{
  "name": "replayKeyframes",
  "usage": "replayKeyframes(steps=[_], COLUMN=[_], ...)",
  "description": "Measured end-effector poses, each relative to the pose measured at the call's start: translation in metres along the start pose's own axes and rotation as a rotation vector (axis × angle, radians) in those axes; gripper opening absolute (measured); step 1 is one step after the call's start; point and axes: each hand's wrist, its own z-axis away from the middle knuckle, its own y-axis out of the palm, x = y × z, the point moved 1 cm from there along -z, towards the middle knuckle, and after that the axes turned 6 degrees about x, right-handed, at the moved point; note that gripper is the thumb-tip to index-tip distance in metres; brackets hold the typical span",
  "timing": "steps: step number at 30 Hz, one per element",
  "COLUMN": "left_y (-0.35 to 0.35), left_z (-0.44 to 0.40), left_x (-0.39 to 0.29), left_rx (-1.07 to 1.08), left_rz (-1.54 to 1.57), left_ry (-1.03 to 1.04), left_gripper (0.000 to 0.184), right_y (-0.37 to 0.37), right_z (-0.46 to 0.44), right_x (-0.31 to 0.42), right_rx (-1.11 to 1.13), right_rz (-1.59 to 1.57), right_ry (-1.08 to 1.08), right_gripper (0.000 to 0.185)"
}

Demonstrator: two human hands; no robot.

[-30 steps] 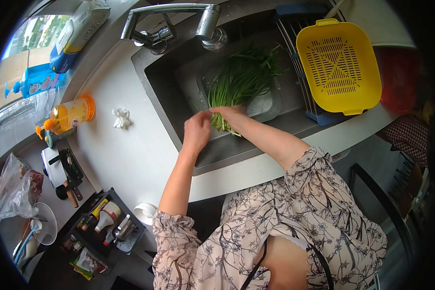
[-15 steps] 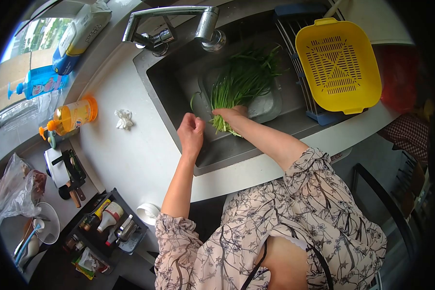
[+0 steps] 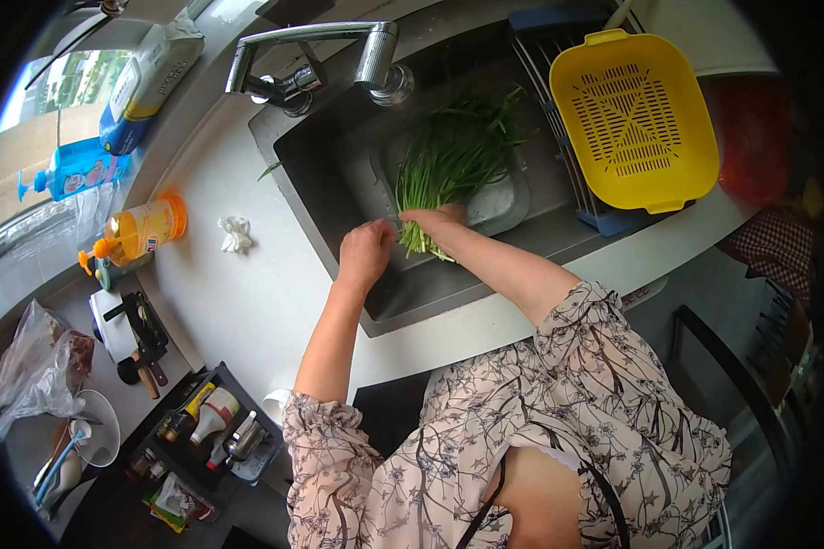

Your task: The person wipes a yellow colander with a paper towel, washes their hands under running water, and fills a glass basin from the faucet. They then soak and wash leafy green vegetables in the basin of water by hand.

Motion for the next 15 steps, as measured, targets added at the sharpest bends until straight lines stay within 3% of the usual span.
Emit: replayKeyframes(steps=[5, 8, 14, 15], left_y=[0.005, 0.004, -0.027, -0.041], left_z=[0.016, 0.017, 0.068, 0.073], left_x=[0.0, -0.008, -0.023, -0.019], left_rx=[-0.078, -0.098, 0.119, 0.052], left_rz=[-0.007, -0.242, -0.256, -0.237], left_ry=[0.126, 0.17, -0.015, -0.084], left_gripper=[0.007, 0.004, 0.005, 0.006], right_y=[-0.002, -0.006, -0.001, -0.001], right_z=[0.016, 0.015, 0.005, 0.0], right_x=[0.009, 0.014, 0.003, -0.001], right_rx=[0.02, 0.003, -0.008, -0.013], right_rz=[-0.079, -0.033, 0.083, 0.085], right_ry=[0.016, 0.014, -0.009, -0.019], right_gripper=[0.033, 0.035, 0.04, 0.04])
